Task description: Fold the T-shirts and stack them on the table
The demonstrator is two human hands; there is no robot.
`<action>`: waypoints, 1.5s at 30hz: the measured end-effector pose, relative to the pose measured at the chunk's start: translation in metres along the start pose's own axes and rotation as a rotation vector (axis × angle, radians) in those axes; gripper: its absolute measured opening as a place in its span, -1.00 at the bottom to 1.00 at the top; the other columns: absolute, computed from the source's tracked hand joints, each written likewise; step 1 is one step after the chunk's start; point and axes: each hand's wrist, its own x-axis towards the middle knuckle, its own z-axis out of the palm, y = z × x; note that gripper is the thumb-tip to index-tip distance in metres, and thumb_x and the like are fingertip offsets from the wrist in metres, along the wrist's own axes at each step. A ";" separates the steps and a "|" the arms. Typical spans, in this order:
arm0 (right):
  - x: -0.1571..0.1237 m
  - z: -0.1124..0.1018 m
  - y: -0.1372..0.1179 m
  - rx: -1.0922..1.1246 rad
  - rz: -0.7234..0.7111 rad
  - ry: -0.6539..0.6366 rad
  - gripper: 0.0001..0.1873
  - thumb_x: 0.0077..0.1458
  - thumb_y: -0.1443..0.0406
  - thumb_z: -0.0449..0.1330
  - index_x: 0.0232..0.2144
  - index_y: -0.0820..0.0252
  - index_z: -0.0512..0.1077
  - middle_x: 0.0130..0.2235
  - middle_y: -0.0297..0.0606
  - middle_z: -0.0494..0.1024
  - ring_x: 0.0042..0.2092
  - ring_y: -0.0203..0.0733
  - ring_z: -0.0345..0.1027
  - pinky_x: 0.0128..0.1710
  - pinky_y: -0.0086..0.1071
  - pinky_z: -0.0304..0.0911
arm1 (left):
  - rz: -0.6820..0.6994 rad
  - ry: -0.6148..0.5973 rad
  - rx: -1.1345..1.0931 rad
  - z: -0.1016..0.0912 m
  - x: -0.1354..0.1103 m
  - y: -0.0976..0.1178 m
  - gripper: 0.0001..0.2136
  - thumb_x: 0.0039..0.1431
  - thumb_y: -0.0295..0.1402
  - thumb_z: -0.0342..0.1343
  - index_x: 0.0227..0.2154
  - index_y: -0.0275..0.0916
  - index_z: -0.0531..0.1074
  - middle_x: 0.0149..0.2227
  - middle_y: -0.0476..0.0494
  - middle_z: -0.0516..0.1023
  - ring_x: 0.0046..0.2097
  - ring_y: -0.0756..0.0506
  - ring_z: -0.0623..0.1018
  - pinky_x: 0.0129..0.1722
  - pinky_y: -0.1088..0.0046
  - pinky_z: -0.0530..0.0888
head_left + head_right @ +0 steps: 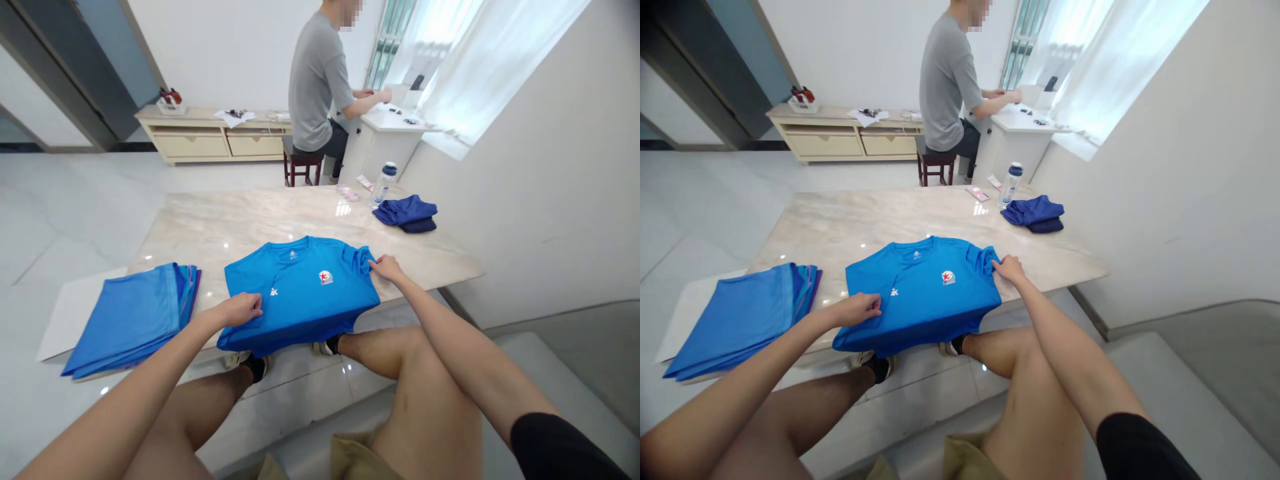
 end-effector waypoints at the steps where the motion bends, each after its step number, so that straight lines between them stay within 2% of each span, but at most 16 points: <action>1: 0.001 0.004 0.000 -0.007 0.003 -0.006 -0.51 0.41 0.00 0.24 -0.03 0.35 0.65 0.04 0.22 0.70 0.14 0.12 0.60 0.04 -0.34 0.38 | -0.004 -0.003 -0.010 -0.001 0.000 0.000 -0.89 0.28 -0.24 0.13 -0.33 -0.13 0.47 -0.26 -0.21 0.67 -0.18 -0.27 0.64 -0.22 0.32 0.39; 4: 0.002 0.007 0.001 -0.019 -0.020 -0.036 -0.61 0.40 0.07 0.23 -0.16 0.28 0.68 -0.07 0.12 0.73 0.07 0.06 0.63 -0.04 -0.39 0.37 | -0.015 0.001 -0.035 -0.002 -0.001 0.001 -0.89 0.27 -0.26 0.10 -0.33 -0.13 0.46 -0.26 -0.19 0.67 -0.18 -0.26 0.65 -0.20 0.32 0.41; 9: 0.001 -0.010 0.023 -0.040 -0.035 -0.092 -0.72 0.32 0.14 0.28 -0.20 0.21 0.69 -0.11 0.03 0.75 0.02 0.06 0.65 -0.15 -0.39 0.37 | -0.026 -0.010 -0.025 -0.003 -0.001 0.004 -0.87 0.28 -0.23 0.07 -0.33 -0.13 0.43 -0.25 -0.19 0.68 -0.19 -0.25 0.65 -0.24 0.33 0.38; 13: -0.003 -0.022 0.051 -0.064 0.004 -0.182 -0.79 0.11 0.17 0.44 -0.40 0.22 0.66 -0.38 0.00 0.69 -0.24 0.08 0.65 -0.25 -0.33 0.39 | -0.027 -0.008 -0.027 -0.003 0.002 0.003 -0.89 0.21 -0.23 0.10 -0.36 -0.12 0.41 -0.27 -0.18 0.67 -0.19 -0.25 0.64 -0.24 0.32 0.38; 16: -0.005 -0.022 0.058 -0.045 -0.001 -0.165 -0.76 0.19 0.16 0.39 -0.39 0.23 0.65 -0.38 0.00 0.70 -0.22 0.07 0.64 -0.24 -0.33 0.38 | -0.033 -0.009 -0.035 -0.003 0.005 0.001 -0.88 0.19 -0.21 0.11 -0.37 -0.12 0.41 -0.29 -0.16 0.67 -0.20 -0.24 0.63 -0.23 0.32 0.40; 19: -0.003 -0.018 0.048 0.005 -0.047 -0.111 -0.57 0.39 0.04 0.20 -0.34 0.23 0.66 -0.28 -0.03 0.74 -0.12 0.02 0.64 -0.21 -0.39 0.34 | -0.044 -0.019 -0.033 -0.003 0.007 0.001 -0.87 0.19 -0.20 0.12 -0.37 -0.12 0.42 -0.30 -0.15 0.65 -0.21 -0.24 0.63 -0.22 0.32 0.41; 22: 0.000 -0.011 0.029 0.037 -0.080 -0.108 -0.43 0.41 -0.11 0.16 -0.38 0.19 0.64 -0.29 -0.09 0.73 -0.14 0.00 0.63 -0.21 -0.39 0.34 | -0.058 -0.019 -0.030 -0.003 0.008 0.001 -0.86 0.19 -0.19 0.13 -0.38 -0.12 0.41 -0.32 -0.13 0.63 -0.22 -0.23 0.62 -0.22 0.33 0.40; 24: 0.001 -0.007 0.019 0.029 -0.093 -0.127 -0.48 0.32 -0.12 0.29 -0.41 0.17 0.64 -0.30 -0.11 0.72 -0.15 0.01 0.62 -0.18 -0.38 0.35 | -0.060 -0.025 -0.028 -0.003 0.008 0.000 -0.85 0.20 -0.18 0.13 -0.38 -0.12 0.41 -0.32 -0.14 0.63 -0.22 -0.23 0.62 -0.22 0.34 0.40; 26: 0.000 -0.003 0.013 0.021 -0.108 -0.156 -0.64 0.23 0.01 0.41 -0.41 0.16 0.66 -0.29 -0.16 0.73 -0.16 -0.02 0.61 -0.17 -0.38 0.36 | -0.057 -0.033 -0.022 -0.003 0.009 -0.001 -0.85 0.21 -0.18 0.11 -0.36 -0.12 0.43 -0.29 -0.15 0.65 -0.21 -0.24 0.63 -0.22 0.33 0.40; 28: -0.003 -0.002 0.012 0.031 -0.133 -0.184 -0.79 0.20 0.16 0.42 -0.39 0.16 0.68 -0.30 -0.22 0.73 -0.19 -0.09 0.60 -0.19 -0.42 0.34 | -0.054 -0.037 -0.013 -0.003 0.009 -0.001 -0.84 0.23 -0.17 0.09 -0.34 -0.13 0.45 -0.26 -0.17 0.66 -0.19 -0.24 0.64 -0.22 0.33 0.40; 31: -0.010 -0.005 0.016 0.068 -0.188 -0.190 -0.89 0.23 0.28 0.37 -0.30 0.18 0.71 -0.26 -0.27 0.75 -0.19 -0.18 0.60 -0.19 -0.49 0.32 | -0.055 -0.043 0.000 -0.003 0.010 -0.002 -0.83 0.26 -0.17 0.06 -0.33 -0.13 0.44 -0.25 -0.18 0.66 -0.18 -0.25 0.65 -0.21 0.32 0.41; 35: -0.019 -0.006 0.015 0.093 -0.236 -0.137 -0.83 0.28 0.28 0.34 -0.15 0.19 0.71 -0.13 -0.21 0.77 -0.11 -0.17 0.61 -0.12 -0.49 0.33 | -0.053 -0.041 0.009 -0.003 0.010 -0.002 -0.83 0.26 -0.18 0.06 -0.36 -0.13 0.43 -0.28 -0.17 0.65 -0.20 -0.25 0.64 -0.23 0.33 0.40; 39: -0.022 0.005 0.002 0.085 -0.218 -0.095 -0.77 0.31 0.13 0.35 -0.19 0.16 0.72 -0.10 -0.15 0.77 -0.06 -0.09 0.62 -0.07 -0.44 0.36 | -0.052 -0.038 0.012 -0.003 0.010 -0.001 -0.84 0.25 -0.19 0.07 -0.35 -0.14 0.44 -0.26 -0.17 0.67 -0.19 -0.23 0.64 -0.23 0.34 0.40; 45: -0.018 0.019 -0.010 0.095 -0.140 -0.030 -0.77 0.30 0.28 0.25 -0.25 0.14 0.75 -0.11 -0.14 0.78 -0.04 -0.08 0.63 -0.07 -0.45 0.36 | -0.078 -0.019 0.016 -0.001 0.009 0.001 -0.87 0.26 -0.23 0.10 -0.36 -0.13 0.41 -0.31 -0.14 0.64 -0.20 -0.22 0.64 -0.23 0.36 0.39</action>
